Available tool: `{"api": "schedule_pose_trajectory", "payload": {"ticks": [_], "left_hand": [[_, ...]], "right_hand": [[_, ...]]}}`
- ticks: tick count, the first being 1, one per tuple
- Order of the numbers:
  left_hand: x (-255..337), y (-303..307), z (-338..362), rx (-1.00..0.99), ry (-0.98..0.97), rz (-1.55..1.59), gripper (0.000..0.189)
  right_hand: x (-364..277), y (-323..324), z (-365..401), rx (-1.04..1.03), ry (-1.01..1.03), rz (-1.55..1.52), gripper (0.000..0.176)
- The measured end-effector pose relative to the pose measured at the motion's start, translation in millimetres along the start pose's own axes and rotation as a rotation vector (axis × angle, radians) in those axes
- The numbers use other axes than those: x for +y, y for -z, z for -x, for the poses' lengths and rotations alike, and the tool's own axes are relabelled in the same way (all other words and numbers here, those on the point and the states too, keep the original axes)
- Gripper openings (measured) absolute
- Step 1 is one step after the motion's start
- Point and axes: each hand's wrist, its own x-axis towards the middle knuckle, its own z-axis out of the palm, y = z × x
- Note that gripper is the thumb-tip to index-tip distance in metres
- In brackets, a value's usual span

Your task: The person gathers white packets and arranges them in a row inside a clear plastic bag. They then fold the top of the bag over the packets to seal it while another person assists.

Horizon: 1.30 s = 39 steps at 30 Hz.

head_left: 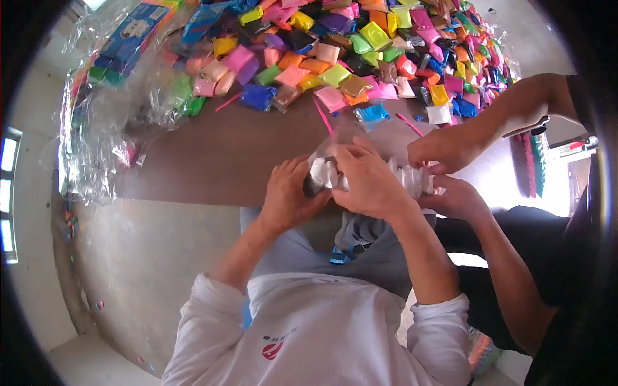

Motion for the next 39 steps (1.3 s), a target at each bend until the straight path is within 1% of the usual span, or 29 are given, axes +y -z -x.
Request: {"api": "schedule_pose_trajectory", "payload": {"ticks": [1,3,4,6,7,9,12,13,14,16,17,19,20,22,23,25,26,27,28,30,31,32,34,35,37,39], "left_hand": [[0,1,-2,0.001,-0.006,0.0,0.059],[2,5,-3,-0.072,0.066,0.045,0.057],[1,5,-4,-0.071,0.063,0.042,0.057],[-1,3,-6,-0.01,-0.009,0.001,0.057],[-1,5,-7,-0.012,-0.017,0.001,0.057],[1,7,-8,-0.049,0.034,0.018,0.057],[-8,2,-5,-0.049,-0.004,0.034,0.057],[-8,0,-5,-0.005,-0.053,0.022,0.056],[-8,0,-5,-0.01,-0.056,0.025,0.056],[-9,0,-5,-0.057,0.001,0.049,0.055],[-7,0,-6,-0.056,-0.002,0.054,0.055],[-2,4,-7,-0.065,-0.026,0.044,0.055],[0,6,-8,-0.064,-0.024,0.045,0.055],[5,7,-8,-0.055,0.038,0.054,0.041],[5,4,-8,-0.056,0.038,0.062,0.041],[2,2,-7,0.018,-0.028,0.03,0.041],[0,3,-7,0.022,-0.025,0.031,0.041],[-1,4,-6,-0.033,0.003,0.005,0.048],[-2,5,-5,-0.089,0.032,-0.019,0.056],[0,7,-5,-0.105,0.035,-0.01,0.055],[0,8,-6,-0.121,0.036,-0.003,0.055],[-1,8,-6,-0.118,0.041,-0.003,0.055],[-1,8,-6,-0.092,0.016,0.019,0.054],[-1,7,-6,-0.089,0.02,0.021,0.054],[1,7,-5,-0.021,-0.003,0.043,0.045],[3,7,-6,-0.016,0.01,0.065,0.047]], "right_hand": [[0,-1,0,0.005,-0.001,0.004,0.051],[1,-8,2,0.079,0.028,0.022,0.05],[-1,-6,1,0.083,0.03,0.023,0.05],[-3,-2,0,0.003,-0.006,0.057,0.049],[-4,-4,1,0.01,-0.009,0.059,0.049],[-4,-11,5,0.149,0.051,0.132,0.048],[-12,-10,11,0.2,0.041,0.208,0.05],[-12,-11,14,0.261,0.081,0.203,0.051],[-16,-10,19,0.262,0.074,0.205,0.051],[-28,-7,32,0.372,0.049,0.13,0.053],[-31,-9,41,0.371,0.047,0.136,0.053],[-35,-16,63,0.452,0.013,0.068,0.048],[-34,-21,72,0.45,0.014,0.068,0.048],[-29,-32,93,0.584,-0.005,-0.027,0.04],[-28,-32,101,0.603,-0.02,-0.035,0.036],[-24,-22,108,0.585,-0.052,0.03,0.038],[-23,-15,111,0.572,-0.081,0.089,0.04],[-22,-1,108,0.49,-0.106,0.141,0.052],[-21,9,104,0.484,-0.104,0.138,0.052],[-16,27,90,0.371,-0.21,0.276,0.066],[-12,35,81,0.351,-0.211,0.358,0.072],[-6,39,74,0.347,-0.206,0.357,0.072],[6,47,61,0.184,-0.168,0.321,0.07],[9,47,57,0.18,-0.165,0.322,0.07],[15,41,51,0.037,-0.189,0.265,0.073],[24,34,51,0.028,-0.163,0.262,0.071]]}}
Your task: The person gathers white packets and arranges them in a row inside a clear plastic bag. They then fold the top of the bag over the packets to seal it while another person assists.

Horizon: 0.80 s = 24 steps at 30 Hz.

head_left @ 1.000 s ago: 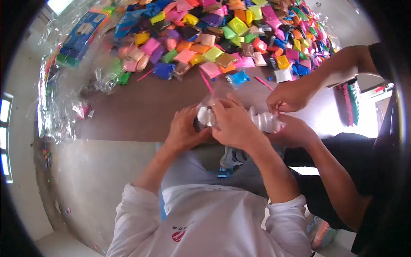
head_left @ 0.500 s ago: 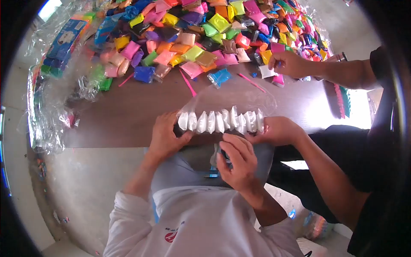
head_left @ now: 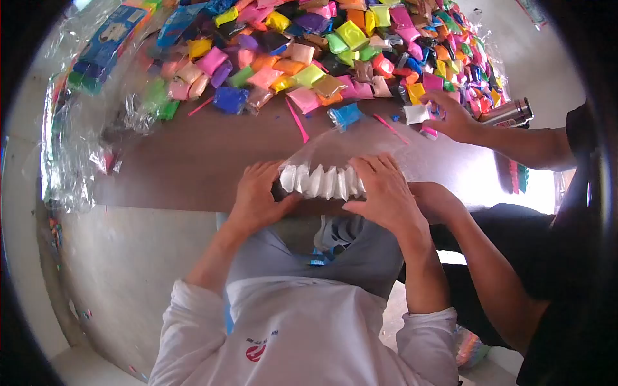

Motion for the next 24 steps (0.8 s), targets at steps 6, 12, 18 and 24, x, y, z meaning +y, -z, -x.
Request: {"api": "schedule_pose_trajectory", "payload": {"ticks": [6,12,18,24], "left_hand": [[-6,-3,1,0.038,-0.052,-0.04,0.051],[-9,-4,1,0.027,-0.044,0.002,0.051],[-6,-3,1,0.044,-0.066,-0.004,0.044],[-5,-4,1,0.041,-0.033,0.011,0.042]], "right_hand": [[8,-8,-3,-0.033,0.002,0.013,0.068],[-4,-2,-3,0.046,0.046,-0.025,0.069],[-14,12,8,0.248,0.125,-0.062,0.065],[-19,49,78,0.774,-0.048,-0.856,0.028]]}}
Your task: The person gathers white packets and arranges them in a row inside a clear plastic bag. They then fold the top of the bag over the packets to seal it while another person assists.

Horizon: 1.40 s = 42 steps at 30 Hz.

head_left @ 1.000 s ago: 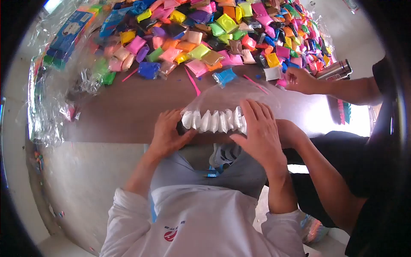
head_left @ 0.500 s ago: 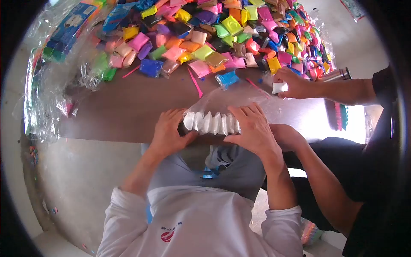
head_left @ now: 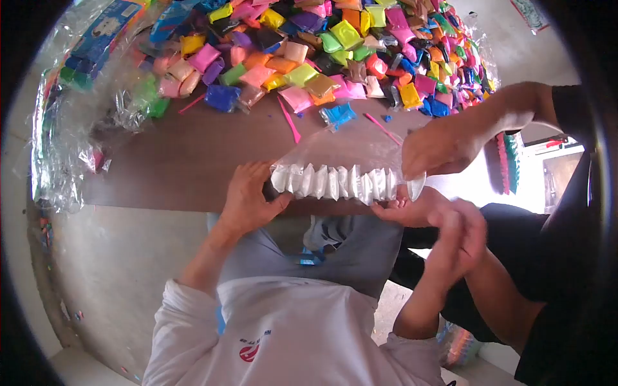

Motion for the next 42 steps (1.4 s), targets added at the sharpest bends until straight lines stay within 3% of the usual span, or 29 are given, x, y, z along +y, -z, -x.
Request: {"api": "schedule_pose_trajectory", "payload": {"ticks": [3,5,6,9,10,12,18,25,27,31,33,34,36,42], "left_hand": [[-3,-1,1,-0.026,0.012,-0.019,0.049],[-4,-1,1,-0.051,0.019,-0.035,0.055],[-4,-1,1,-0.036,-0.003,-0.047,0.055],[-3,0,1,-0.026,-0.032,-0.055,0.054],[-3,1,1,-0.032,-0.043,-0.056,0.054],[-2,1,2,-0.023,-0.037,-0.04,0.05],[-1,1,1,-0.028,-0.003,0.0,0.048],[-1,0,1,-0.007,-0.025,-0.03,0.052],[-2,-1,2,-0.011,-0.015,-0.028,0.052],[-3,-1,2,-0.017,-0.011,-0.043,0.053],[-3,-2,3,-0.006,-0.011,-0.052,0.053],[-4,-3,3,0.005,-0.01,-0.06,0.053],[-4,-4,2,0.003,-0.013,-0.055,0.052],[-3,-2,1,0.0,-0.022,-0.035,0.049]], "right_hand": [[-9,27,10,0.049,0.073,0.176,0.025],[-3,22,-1,-0.078,0.166,0.79,0.03],[-2,13,-6,-0.112,0.114,0.912,0.043],[16,2,-14,-0.259,0.089,1.11,0.046],[21,1,-19,-0.264,0.092,1.114,0.046],[30,1,-27,-0.41,-0.252,1.109,0.049],[43,1,-36,-0.413,-0.381,1.197,0.04],[46,9,-31,-0.382,-0.139,1.197,0.026],[45,12,-33,-0.509,-0.242,1.08,0.026],[47,10,-34,-0.555,-0.23,1.152,0.024],[52,20,-36,-0.746,-0.204,1.139,0.021],[52,19,-35,-0.745,-0.206,1.139,0.021],[51,14,-30,-0.535,-0.202,1.105,0.02],[62,19,-24,-0.554,-0.157,1.092,0.02]]}}
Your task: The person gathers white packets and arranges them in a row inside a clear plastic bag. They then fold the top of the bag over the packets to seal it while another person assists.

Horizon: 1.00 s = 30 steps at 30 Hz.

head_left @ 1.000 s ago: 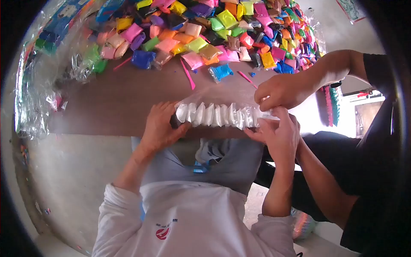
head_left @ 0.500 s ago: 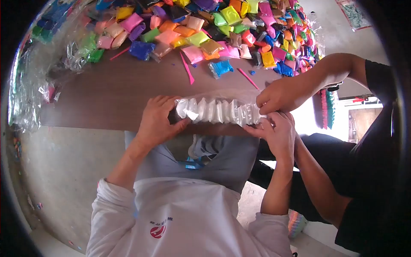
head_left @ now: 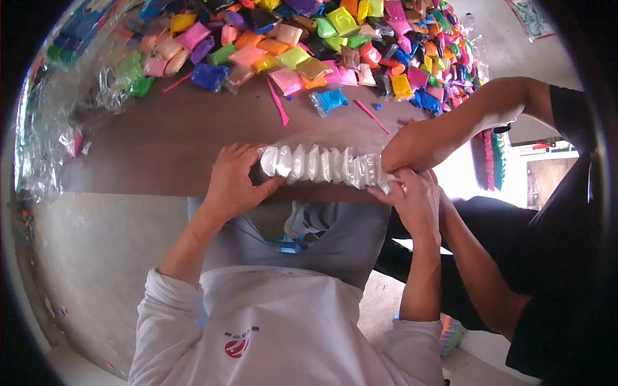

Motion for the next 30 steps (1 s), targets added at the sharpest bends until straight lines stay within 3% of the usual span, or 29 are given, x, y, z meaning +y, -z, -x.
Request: {"api": "schedule_pose_trajectory", "payload": {"ticks": [3,10,13,15,16,20,21,23,27,30], "left_hand": [[2,2,-1,-0.005,0.013,0.002,0.047],[2,3,0,-0.04,0.053,0.018,0.047],[3,3,-1,-0.037,0.049,0.016,0.048],[2,4,-1,-0.057,0.044,0.007,0.049],[2,4,-2,-0.072,0.038,0.004,0.05],[4,10,-2,-0.121,0.052,0.001,0.055],[3,11,-2,-0.137,0.062,0.023,0.059],[2,13,0,-0.155,0.073,0.038,0.062],[5,18,-3,-0.173,0.102,0.103,0.066],[10,21,-11,-0.186,0.114,0.122,0.067]], "right_hand": [[0,7,-2,0.016,0.088,0.024,0.019],[7,-9,1,0.19,0.051,0.011,0.017],[13,-4,4,0.288,-0.108,-0.087,0.023],[20,-1,3,0.5,-0.158,-0.193,0.04],[21,3,-1,0.453,-0.15,-0.321,0.058],[24,1,-17,0.308,-0.195,-0.604,0.071],[29,-2,-22,0.311,-0.196,-0.61,0.071],[44,-8,-28,0.123,-0.204,-0.538,0.075],[62,-19,-29,0.05,-0.205,-0.514,0.073],[49,-13,-24,0.021,-0.218,-0.735,0.068]]}}
